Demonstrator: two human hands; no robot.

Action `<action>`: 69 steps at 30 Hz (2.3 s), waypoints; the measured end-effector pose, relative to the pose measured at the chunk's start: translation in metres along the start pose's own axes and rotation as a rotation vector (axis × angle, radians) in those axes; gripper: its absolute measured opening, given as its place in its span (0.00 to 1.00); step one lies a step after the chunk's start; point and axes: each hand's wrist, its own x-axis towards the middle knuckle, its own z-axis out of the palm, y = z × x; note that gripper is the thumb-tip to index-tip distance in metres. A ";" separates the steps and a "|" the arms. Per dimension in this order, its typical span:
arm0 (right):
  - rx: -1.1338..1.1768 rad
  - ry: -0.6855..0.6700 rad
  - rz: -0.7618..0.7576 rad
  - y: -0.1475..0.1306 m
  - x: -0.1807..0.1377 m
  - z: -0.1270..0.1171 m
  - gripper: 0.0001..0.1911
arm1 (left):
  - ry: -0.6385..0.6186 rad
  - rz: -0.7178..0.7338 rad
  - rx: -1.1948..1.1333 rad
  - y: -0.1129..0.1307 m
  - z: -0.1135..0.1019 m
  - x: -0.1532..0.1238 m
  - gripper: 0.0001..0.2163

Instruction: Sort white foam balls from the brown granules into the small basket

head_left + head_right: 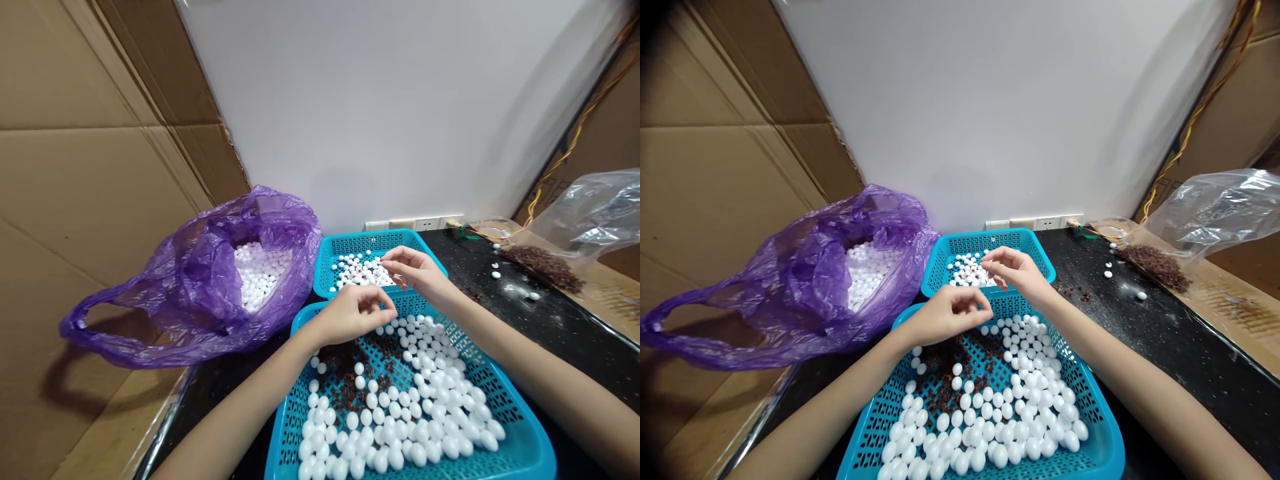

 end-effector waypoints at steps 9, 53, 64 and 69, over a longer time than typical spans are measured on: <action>-0.056 -0.142 0.008 0.003 0.000 0.000 0.09 | -0.517 0.038 0.373 -0.012 -0.001 -0.004 0.08; -0.195 -1.343 0.499 -0.008 -0.013 -0.001 0.19 | -0.497 0.060 0.282 -0.009 0.001 -0.002 0.04; -0.627 -1.270 0.459 0.009 -0.016 0.000 0.20 | -0.409 0.021 0.294 -0.015 0.001 -0.001 0.04; -0.629 -1.298 0.495 0.007 -0.017 0.003 0.21 | -0.440 0.032 0.337 -0.015 0.000 0.000 0.02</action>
